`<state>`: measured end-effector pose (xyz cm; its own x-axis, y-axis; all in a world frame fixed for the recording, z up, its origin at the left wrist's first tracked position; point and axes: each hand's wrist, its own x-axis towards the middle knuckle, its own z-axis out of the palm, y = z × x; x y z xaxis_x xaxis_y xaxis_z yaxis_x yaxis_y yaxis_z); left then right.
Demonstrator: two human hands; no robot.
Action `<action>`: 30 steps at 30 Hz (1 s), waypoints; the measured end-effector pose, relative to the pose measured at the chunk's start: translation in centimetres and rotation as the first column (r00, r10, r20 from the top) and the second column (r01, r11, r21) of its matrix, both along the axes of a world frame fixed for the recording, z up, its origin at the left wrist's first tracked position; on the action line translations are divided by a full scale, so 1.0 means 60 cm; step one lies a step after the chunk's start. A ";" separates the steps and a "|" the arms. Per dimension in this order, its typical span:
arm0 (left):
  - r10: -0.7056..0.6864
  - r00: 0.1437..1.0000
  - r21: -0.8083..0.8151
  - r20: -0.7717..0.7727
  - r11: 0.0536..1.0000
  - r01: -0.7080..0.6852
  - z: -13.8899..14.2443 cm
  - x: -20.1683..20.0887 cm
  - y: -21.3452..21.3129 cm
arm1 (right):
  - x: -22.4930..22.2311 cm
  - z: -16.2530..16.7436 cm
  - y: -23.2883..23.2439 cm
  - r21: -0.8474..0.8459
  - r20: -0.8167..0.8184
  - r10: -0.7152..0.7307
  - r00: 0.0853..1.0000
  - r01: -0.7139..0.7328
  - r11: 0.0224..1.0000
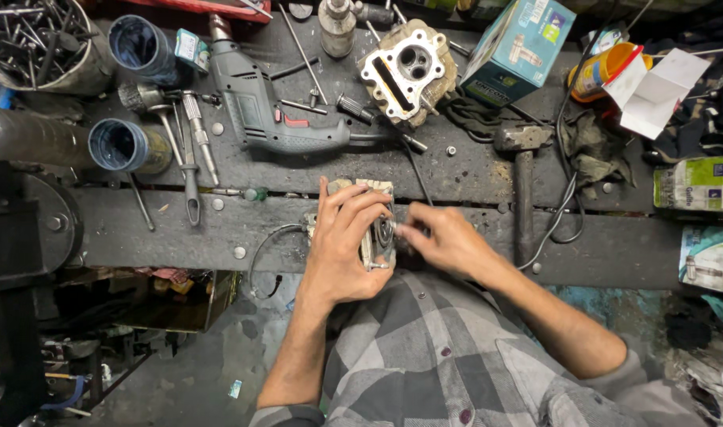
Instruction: The person works at a cluttered workbench fitting a valve seat into a motorcycle cylinder head. They press and seat the component into the head by hand, tap it with a mallet, reposition the head, and use a screwdriver-like tool to work around the seated part.
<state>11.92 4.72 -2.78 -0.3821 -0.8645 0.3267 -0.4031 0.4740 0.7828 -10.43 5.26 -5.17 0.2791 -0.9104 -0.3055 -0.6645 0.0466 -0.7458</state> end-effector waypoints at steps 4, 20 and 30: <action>0.005 1.000 -0.005 -0.008 1.000 -0.005 0.001 0.001 0.001 | -0.003 -0.017 0.003 0.287 0.261 -0.066 0.963 -0.012 0.958; -0.012 1.000 -0.016 -0.013 1.000 0.012 -0.001 -0.004 -0.001 | -0.006 -0.058 0.025 0.274 0.336 -0.226 0.915 0.134 0.952; -0.009 1.000 -0.003 -0.002 1.000 0.009 0.000 -0.002 0.002 | -0.003 -0.039 0.030 0.399 0.396 -0.211 0.894 0.039 0.916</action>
